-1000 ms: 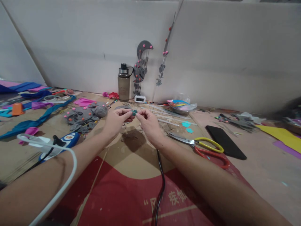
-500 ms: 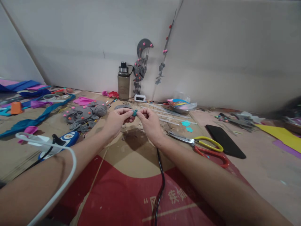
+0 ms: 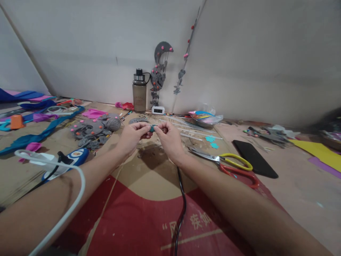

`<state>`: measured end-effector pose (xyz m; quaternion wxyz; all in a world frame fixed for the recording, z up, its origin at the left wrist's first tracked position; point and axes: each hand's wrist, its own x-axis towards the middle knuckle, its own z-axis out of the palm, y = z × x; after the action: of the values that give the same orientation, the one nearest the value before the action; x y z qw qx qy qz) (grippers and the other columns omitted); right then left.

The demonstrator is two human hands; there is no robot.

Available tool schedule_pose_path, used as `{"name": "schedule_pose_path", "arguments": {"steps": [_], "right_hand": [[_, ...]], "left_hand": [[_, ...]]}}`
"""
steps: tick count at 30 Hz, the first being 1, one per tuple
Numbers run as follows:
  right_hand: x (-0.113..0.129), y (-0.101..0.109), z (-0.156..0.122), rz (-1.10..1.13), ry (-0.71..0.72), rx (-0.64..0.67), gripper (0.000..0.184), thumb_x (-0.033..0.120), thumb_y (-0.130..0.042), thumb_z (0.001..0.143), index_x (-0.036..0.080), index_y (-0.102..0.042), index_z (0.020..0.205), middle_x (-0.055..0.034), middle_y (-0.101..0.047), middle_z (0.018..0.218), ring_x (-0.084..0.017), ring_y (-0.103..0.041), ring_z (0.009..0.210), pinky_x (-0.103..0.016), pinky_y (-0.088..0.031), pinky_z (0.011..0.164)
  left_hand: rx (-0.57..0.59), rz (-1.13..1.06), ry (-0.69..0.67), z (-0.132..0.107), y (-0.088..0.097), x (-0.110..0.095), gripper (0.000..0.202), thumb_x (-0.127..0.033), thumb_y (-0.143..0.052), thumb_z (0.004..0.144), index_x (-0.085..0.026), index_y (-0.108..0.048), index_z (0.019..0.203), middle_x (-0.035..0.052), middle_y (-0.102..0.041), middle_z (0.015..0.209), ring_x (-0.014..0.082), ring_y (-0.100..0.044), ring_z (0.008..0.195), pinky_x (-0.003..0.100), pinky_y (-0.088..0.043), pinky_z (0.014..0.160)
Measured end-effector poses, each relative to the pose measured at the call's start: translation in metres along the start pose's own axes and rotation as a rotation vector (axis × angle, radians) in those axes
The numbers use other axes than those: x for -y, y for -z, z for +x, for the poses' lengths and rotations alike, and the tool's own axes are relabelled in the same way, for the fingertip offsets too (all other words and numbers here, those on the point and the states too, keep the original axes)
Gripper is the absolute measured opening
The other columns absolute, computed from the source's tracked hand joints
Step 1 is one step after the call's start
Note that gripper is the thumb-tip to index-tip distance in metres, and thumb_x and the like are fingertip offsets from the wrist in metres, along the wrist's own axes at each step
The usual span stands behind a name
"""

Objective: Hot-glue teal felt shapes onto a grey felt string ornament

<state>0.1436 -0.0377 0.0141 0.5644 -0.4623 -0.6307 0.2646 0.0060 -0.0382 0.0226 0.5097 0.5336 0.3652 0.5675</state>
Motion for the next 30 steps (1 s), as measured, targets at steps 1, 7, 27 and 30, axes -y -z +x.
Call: {"name": "schedule_pose_path", "arguments": {"steps": [1,7,27,30], "right_hand": [[0.000,0.000,0.000,-0.006,-0.001,-0.004,0.016,0.035,-0.057,0.077,0.019,-0.056,0.073,0.0021,-0.052,0.066,-0.012,-0.043,0.062,-0.025,-0.032,0.058],[0.000,-0.001,0.000,-0.016,-0.020,-0.005,0.018,0.036,-0.059,0.075,0.019,-0.055,0.071,0.0026,-0.050,0.064,-0.012,-0.040,0.060,-0.025,-0.031,0.056],[-0.002,-0.001,0.001,0.136,-0.126,0.028,0.015,0.032,-0.055,0.071,0.017,-0.058,0.075,0.0008,-0.058,0.066,-0.011,-0.046,0.058,-0.023,-0.035,0.055],[-0.001,-0.001,-0.001,0.131,-0.145,0.036,0.015,0.031,-0.056,0.071,0.017,-0.057,0.074,0.0021,-0.055,0.064,-0.010,-0.043,0.056,-0.022,-0.033,0.053]], "left_hand": [[0.001,0.006,-0.001,0.000,0.000,0.000,0.020,-0.032,-0.073,0.067,-0.013,-0.067,0.068,0.0029,-0.060,0.060,0.0103,-0.052,0.056,0.024,-0.043,0.057],[-0.023,0.055,-0.009,0.000,0.000,0.001,0.021,-0.033,-0.073,0.066,-0.014,-0.067,0.070,0.0015,-0.059,0.061,0.0097,-0.052,0.055,0.024,-0.042,0.058],[0.038,-0.014,0.082,-0.002,-0.002,-0.002,0.021,-0.032,-0.071,0.065,-0.012,-0.068,0.074,0.0040,-0.062,0.064,0.0111,-0.055,0.058,0.023,-0.045,0.058],[0.028,0.088,0.049,-0.003,-0.002,-0.004,0.023,-0.033,-0.071,0.067,-0.012,-0.068,0.075,0.0032,-0.062,0.064,0.0108,-0.055,0.058,0.023,-0.045,0.058]]}}
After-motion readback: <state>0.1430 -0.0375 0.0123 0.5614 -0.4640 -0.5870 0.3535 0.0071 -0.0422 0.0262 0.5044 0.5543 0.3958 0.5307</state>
